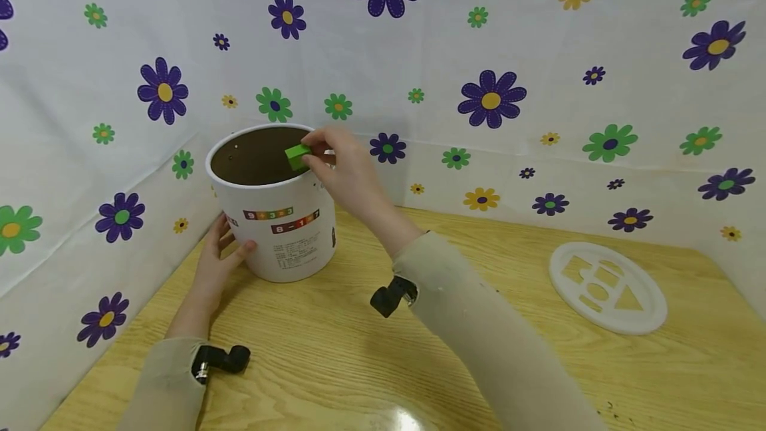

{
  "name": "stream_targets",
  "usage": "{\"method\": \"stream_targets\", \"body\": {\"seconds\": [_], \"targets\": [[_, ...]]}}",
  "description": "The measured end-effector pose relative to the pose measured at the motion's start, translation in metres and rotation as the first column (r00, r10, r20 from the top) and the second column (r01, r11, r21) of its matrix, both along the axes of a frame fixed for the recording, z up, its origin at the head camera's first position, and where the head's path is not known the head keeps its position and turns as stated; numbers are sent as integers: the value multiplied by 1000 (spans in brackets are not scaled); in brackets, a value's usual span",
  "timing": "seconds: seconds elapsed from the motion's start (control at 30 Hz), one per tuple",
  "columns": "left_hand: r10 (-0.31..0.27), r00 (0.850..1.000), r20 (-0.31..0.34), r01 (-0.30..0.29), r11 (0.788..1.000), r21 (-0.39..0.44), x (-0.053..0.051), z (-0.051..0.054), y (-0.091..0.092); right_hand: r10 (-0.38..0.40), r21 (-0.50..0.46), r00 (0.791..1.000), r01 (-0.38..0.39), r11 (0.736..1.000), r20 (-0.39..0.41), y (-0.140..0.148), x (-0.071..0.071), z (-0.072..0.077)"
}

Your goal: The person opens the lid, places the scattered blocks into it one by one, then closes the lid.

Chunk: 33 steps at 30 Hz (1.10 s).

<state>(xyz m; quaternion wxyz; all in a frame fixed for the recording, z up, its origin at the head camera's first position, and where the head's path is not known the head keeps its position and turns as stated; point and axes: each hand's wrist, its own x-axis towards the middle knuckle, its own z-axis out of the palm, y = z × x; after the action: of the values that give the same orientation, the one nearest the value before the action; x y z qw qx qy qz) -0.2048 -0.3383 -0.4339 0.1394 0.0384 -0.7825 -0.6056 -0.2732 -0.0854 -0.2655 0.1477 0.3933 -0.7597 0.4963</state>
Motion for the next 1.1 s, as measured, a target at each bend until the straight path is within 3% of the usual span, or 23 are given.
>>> {"method": "stream_targets", "body": {"seconds": [0.17, 0.33, 1.1], "targets": [[3, 1000, 3, -3, 1000, -3, 1, 0, 0, -18, 93, 999, 13, 996, 44, -6, -2, -2], [4, 1000, 0, -4, 1000, -8, 1, -1, 0, -23, 128, 999, 19, 992, 35, -7, 0, -4], [4, 1000, 10, -4, 1000, -1, -1, -2, -1, -5, 104, 1000, 2, 995, 20, -7, 0, -8]]}}
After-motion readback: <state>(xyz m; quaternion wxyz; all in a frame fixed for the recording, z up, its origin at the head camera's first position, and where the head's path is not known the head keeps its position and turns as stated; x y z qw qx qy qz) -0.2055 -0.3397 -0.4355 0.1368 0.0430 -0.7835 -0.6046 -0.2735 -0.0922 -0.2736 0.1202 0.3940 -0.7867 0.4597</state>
